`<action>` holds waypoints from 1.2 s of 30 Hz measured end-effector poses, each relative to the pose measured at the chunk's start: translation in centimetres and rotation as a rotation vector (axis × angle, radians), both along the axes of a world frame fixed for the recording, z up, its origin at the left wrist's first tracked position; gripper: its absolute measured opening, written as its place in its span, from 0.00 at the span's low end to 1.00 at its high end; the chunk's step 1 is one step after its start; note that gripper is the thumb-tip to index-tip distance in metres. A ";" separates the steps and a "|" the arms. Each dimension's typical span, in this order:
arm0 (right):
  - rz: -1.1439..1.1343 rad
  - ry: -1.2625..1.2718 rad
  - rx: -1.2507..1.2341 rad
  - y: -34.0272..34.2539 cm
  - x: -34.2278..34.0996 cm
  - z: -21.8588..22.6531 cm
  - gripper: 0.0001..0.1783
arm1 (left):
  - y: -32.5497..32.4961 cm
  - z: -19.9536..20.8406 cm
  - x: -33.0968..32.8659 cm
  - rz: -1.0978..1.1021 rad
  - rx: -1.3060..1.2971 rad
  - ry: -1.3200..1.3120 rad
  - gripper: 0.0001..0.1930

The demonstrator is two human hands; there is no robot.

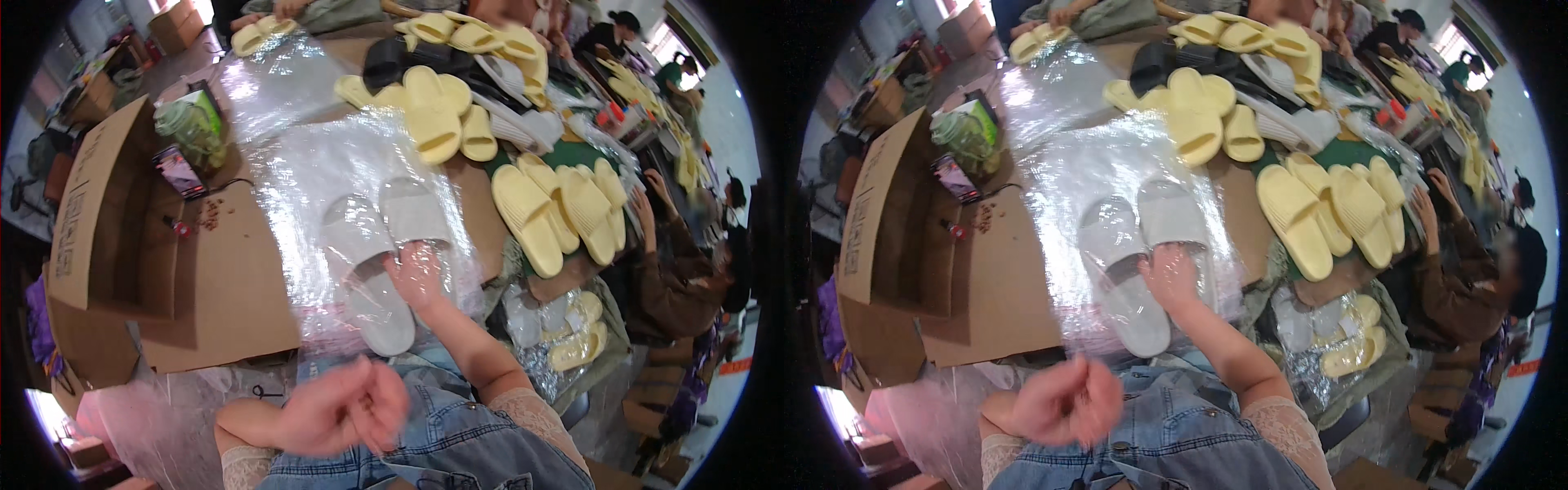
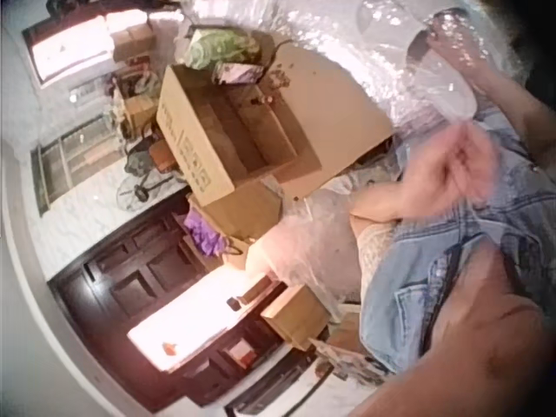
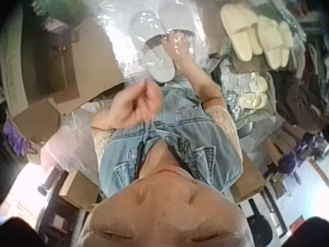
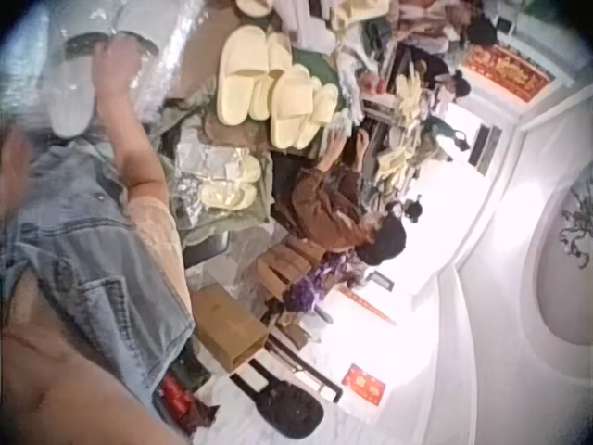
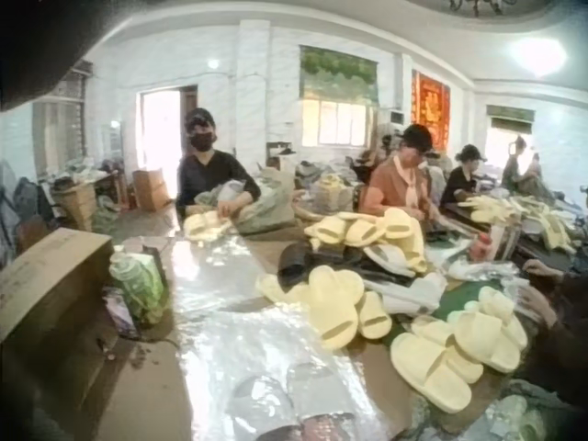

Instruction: The person places pairs of yellow and white slippers into clear plastic bags on a table. They handle the slippers one pair at a time, arranging them inside the bags and smoothing the packaging material. The task is performed in a workshop setting with other workers visible in the background.

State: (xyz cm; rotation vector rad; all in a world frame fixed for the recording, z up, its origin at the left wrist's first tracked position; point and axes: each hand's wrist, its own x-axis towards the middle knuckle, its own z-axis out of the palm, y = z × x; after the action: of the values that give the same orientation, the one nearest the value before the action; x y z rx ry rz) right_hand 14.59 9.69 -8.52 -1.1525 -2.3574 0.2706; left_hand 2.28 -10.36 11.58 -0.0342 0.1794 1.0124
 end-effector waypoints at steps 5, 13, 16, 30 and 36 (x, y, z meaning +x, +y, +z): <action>0.038 0.011 -0.002 0.3 0.6 -0.4 0.20 | -1.9 -12.0 -9.1 0.672 -0.603 -0.251 0.12; 0.016 0.041 0.129 0.8 0.7 -1.6 0.19 | -6.5 -7.8 -30.2 1.551 -0.016 -0.462 0.37; 0.049 0.068 0.087 0.7 0.5 -0.9 0.19 | -5.6 -11.4 -29.7 1.488 -0.116 -0.481 0.40; 0.022 0.018 0.166 0.7 0.9 -2.3 0.21 | 2.7 -13.8 -7.7 0.726 0.221 1.793 0.13; 0.029 -0.046 -0.128 0.7 0.4 0.6 0.21 | 5.8 -14.7 -2.9 0.562 0.895 2.415 0.43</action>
State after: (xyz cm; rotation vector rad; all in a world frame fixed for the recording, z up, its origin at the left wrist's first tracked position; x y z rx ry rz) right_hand 14.98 10.43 -7.94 -1.1960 -2.4279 0.4143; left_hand -0.65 -4.55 -3.13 2.1167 1.9259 1.0483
